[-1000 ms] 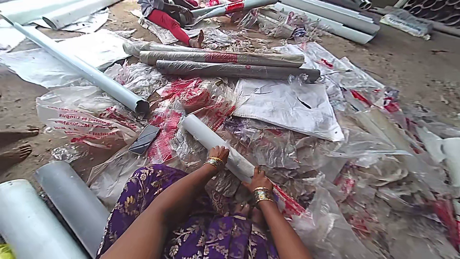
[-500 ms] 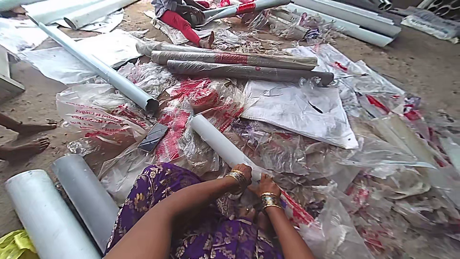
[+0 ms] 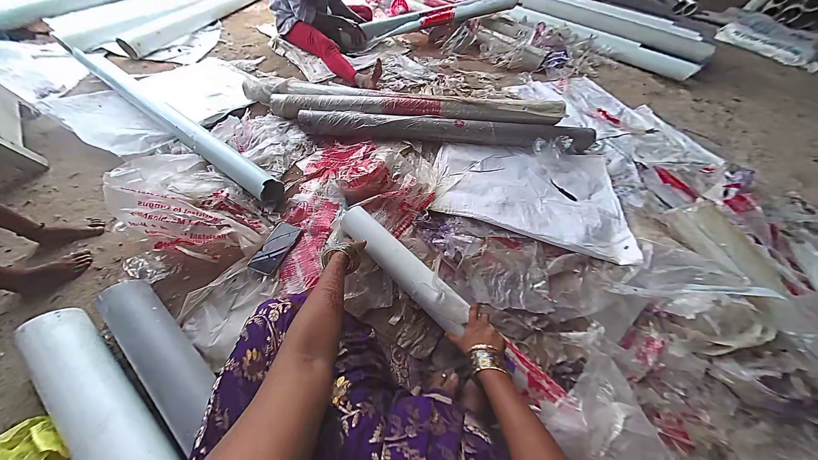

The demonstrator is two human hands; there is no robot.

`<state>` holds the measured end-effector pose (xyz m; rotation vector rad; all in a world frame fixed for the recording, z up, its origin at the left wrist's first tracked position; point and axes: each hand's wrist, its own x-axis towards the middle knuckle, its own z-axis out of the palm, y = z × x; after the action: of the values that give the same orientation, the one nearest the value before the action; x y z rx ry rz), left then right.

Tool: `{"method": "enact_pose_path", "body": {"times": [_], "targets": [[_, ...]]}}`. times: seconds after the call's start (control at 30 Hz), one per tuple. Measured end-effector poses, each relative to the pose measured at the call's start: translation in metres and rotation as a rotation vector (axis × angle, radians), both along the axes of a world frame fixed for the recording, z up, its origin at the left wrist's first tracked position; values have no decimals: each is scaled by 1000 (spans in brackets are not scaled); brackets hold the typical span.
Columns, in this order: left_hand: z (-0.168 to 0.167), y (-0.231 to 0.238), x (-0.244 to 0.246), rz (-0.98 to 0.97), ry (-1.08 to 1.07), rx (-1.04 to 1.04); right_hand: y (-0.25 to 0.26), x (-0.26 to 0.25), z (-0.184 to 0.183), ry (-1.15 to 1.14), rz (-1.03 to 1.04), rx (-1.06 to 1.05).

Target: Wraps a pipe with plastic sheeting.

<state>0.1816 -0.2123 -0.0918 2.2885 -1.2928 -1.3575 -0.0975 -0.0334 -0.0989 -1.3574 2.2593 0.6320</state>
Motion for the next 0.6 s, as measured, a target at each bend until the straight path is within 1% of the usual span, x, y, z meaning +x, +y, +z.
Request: {"method": "enact_pose_path", "body": {"times": [0.07, 0.1, 0.13, 0.17, 0.23, 0.3, 0.33, 0.37, 0.43, 0.5, 0.53, 0.6], "targets": [[-2, -6, 0, -37, -394, -80, 0, 0, 0, -5, -6, 6], [2, -8, 0, -59, -494, -143, 0, -1, 0, -3, -6, 6], [8, -10, -4, -92, -531, -204, 0, -2, 0, 3, -6, 9], [17, -10, -9, -137, -530, -270, -1, -3, 0, 7, -5, 11], [35, -2, -27, -274, -436, -395, -2, -2, 0, 2, -3, 10], [47, 11, -55, -512, -234, -350, -1, -1, 2, -12, -1, 12], [47, 21, -73, -640, -137, -302, -1, -1, 3, -17, -2, 18], [44, 33, -93, -759, -89, -259, -1, -1, 3, -22, -5, 19], [36, 65, -128, -929, -110, -209, -1, -2, 4, -29, -14, 26], [28, 88, -151, -1034, -194, -160, -1, -2, 4, -37, -20, 27], [26, 93, -158, -1054, -232, -141, -1, -3, 4, -40, -18, 24], [34, 97, -165, -1044, -263, -85, -1, -4, 5, -49, -15, 20]]}}
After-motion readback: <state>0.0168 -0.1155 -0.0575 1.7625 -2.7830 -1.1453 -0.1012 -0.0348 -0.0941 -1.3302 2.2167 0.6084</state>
